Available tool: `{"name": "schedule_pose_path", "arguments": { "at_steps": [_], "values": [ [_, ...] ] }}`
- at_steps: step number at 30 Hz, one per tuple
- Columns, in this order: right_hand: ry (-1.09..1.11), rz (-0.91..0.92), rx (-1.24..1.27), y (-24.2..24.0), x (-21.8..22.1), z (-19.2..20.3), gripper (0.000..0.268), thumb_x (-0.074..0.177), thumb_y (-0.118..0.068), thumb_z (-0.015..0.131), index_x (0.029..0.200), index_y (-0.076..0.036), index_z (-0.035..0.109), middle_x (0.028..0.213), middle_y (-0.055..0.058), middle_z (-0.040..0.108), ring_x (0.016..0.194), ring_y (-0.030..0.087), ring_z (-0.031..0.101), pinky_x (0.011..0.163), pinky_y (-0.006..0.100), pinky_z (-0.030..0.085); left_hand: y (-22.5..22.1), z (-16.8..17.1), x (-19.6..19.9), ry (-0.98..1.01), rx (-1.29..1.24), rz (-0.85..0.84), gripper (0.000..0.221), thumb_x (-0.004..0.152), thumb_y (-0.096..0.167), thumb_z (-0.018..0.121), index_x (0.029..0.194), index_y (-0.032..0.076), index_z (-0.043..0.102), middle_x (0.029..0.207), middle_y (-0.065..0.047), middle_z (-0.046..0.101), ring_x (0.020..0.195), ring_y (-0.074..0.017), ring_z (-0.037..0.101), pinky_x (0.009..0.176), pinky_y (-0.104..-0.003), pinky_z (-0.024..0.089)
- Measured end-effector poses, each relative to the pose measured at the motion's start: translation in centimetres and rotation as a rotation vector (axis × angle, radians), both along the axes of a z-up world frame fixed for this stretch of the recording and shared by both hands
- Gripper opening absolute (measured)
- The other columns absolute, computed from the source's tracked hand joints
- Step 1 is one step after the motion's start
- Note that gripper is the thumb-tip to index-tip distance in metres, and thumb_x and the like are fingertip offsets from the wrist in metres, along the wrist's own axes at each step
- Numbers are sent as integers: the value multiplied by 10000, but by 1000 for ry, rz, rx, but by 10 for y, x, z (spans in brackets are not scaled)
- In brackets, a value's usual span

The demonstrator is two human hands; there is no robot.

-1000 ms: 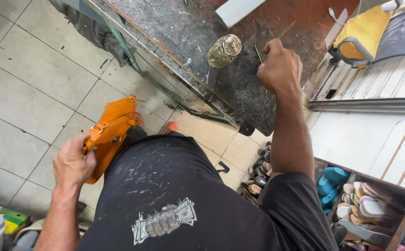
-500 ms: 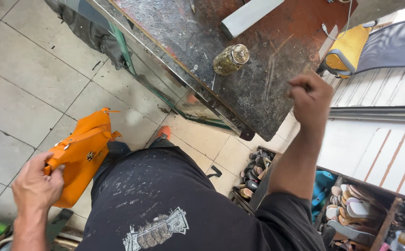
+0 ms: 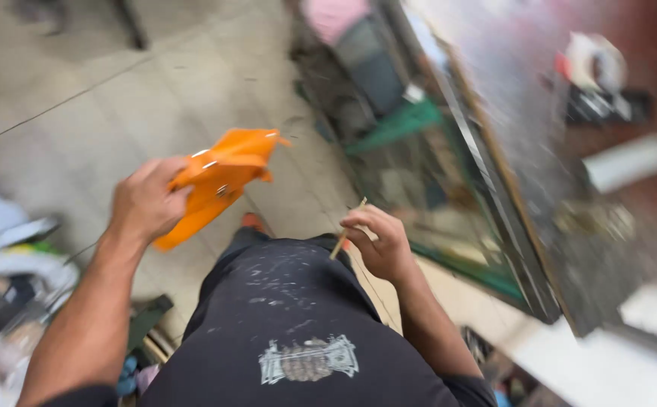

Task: Repairing an orange leather bag by adjusting the strap and using a small tool for detailed work

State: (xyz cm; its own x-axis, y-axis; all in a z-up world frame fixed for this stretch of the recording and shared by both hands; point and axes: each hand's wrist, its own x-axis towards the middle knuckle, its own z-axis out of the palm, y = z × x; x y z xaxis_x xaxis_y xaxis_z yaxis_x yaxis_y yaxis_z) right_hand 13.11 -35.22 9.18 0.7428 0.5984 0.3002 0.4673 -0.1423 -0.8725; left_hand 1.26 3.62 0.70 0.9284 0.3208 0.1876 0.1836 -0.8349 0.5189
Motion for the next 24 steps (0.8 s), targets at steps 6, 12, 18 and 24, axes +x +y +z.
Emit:
{"name": "schedule_pose_path", "arguments": {
  "at_steps": [6, 12, 18, 24],
  "values": [
    [-106, 78, -250, 63, 25, -39, 114, 975, -104, 659, 1051, -99, 744, 778, 120, 653, 673, 379, 646, 627, 449, 541, 105, 87, 70, -36, 139, -106, 378, 868, 224, 757, 1188, 353, 600, 778, -35, 464, 720, -415, 677, 690, -523, 579],
    [-99, -51, -542, 114, 92, -84, 164, 989, -201, 629, 1050, -92, 734, 945, 69, 545, 952, 249, 574, 755, 393, 494, 212, 136, 176, -92, 165, -241, 430, 816, 71, 681, 1215, 183, 566, 804, -58, 512, 672, -294, 534, 526, -463, 469],
    [-38, 42, -650, 235, 216, -116, 189, 1017, -199, 549, 946, -49, 640, 841, 121, 571, 776, 342, 562, 674, 477, 439, 293, 168, 295, -190, 109, -327, 483, 775, -46, 723, 1202, 72, 531, 866, -88, 556, 720, -301, 520, 585, -428, 410],
    [-85, 48, -534, 359, 306, -107, 178, 967, -172, 646, 1100, -59, 682, 1003, 89, 694, 889, 327, 682, 777, 428, 528, 354, 182, 407, -140, 73, -379, 475, 802, -3, 743, 1222, 129, 565, 866, -78, 547, 702, -291, 524, 594, -435, 440]
  ]
}}
